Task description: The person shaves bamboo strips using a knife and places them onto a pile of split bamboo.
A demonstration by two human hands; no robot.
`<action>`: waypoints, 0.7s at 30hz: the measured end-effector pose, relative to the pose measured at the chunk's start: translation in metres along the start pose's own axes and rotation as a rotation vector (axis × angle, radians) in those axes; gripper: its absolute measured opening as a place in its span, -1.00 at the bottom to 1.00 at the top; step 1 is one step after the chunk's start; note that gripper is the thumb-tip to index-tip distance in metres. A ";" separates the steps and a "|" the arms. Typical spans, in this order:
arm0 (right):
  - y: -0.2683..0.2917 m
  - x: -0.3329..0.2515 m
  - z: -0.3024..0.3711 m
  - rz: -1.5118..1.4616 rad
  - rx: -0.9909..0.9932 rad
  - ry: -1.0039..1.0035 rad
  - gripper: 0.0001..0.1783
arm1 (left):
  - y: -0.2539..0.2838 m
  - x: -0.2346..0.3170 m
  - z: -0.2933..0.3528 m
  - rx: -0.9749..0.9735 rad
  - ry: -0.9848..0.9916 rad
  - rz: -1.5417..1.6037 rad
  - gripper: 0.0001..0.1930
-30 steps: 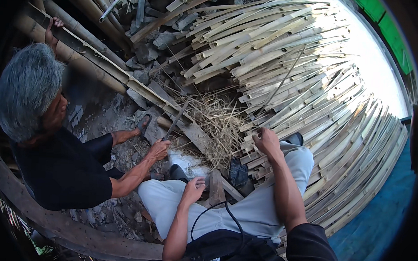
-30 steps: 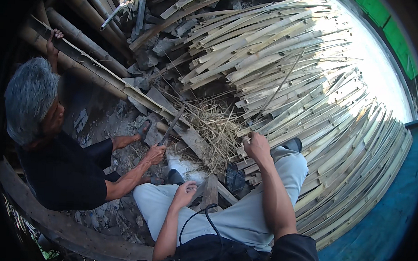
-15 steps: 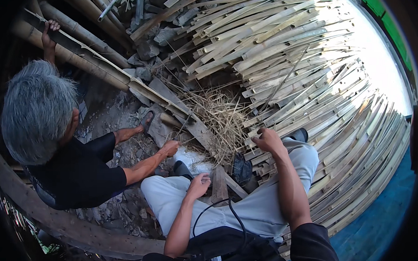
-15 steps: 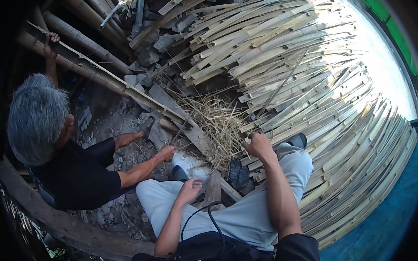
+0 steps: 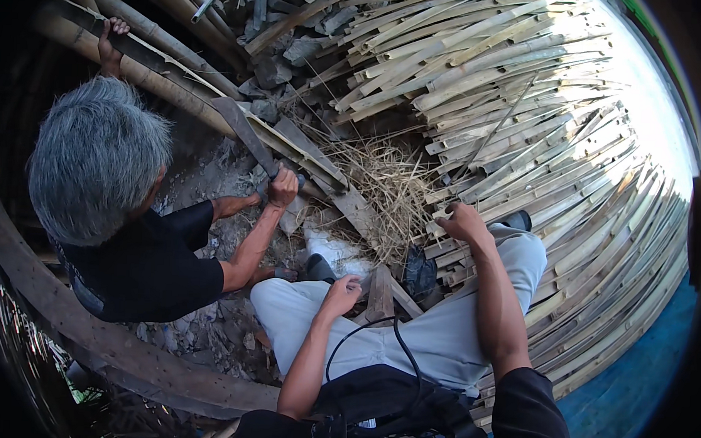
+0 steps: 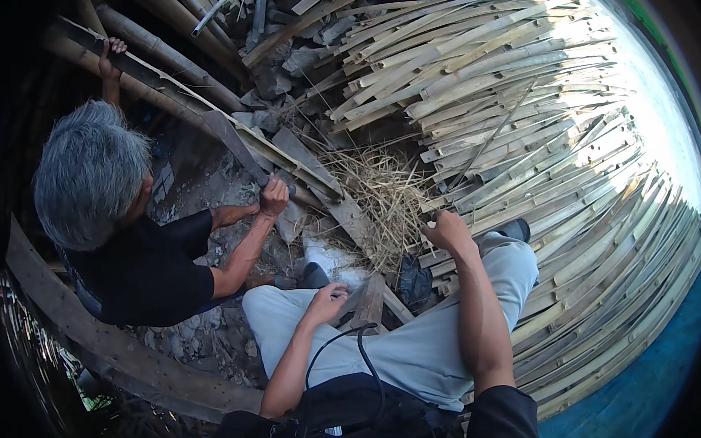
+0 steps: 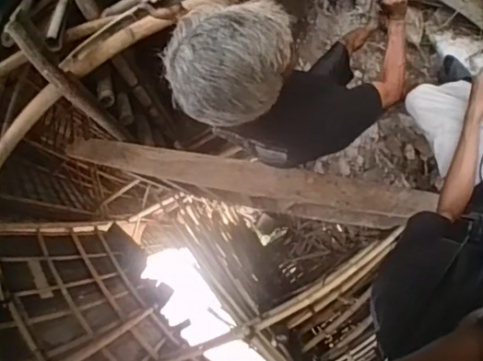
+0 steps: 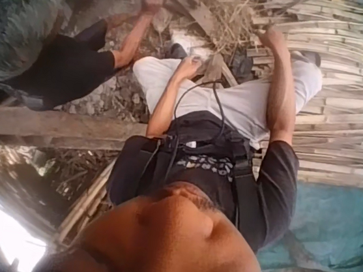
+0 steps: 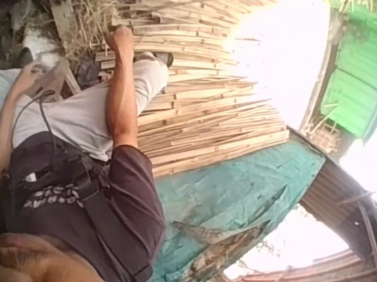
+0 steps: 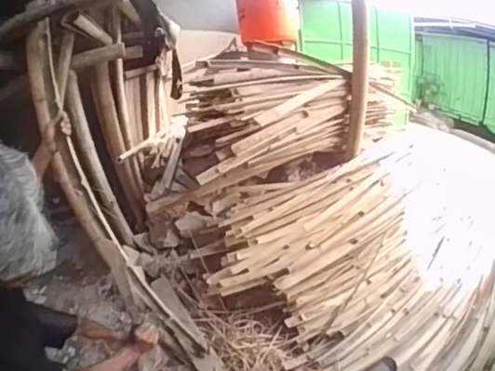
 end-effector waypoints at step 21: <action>-0.011 0.003 -0.002 0.022 0.020 0.041 -0.47 | -0.005 -0.015 -0.004 -0.032 0.018 0.025 -0.58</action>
Point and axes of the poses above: each hand's wrist, its own z-axis away from the middle knuckle, its own y-axis out of the back of the hand, x = y × z, the point moved 6 cm from there along -z, towards the middle knuckle, and after that the axes turned 14 degrees about z, right-handed, at the moved point
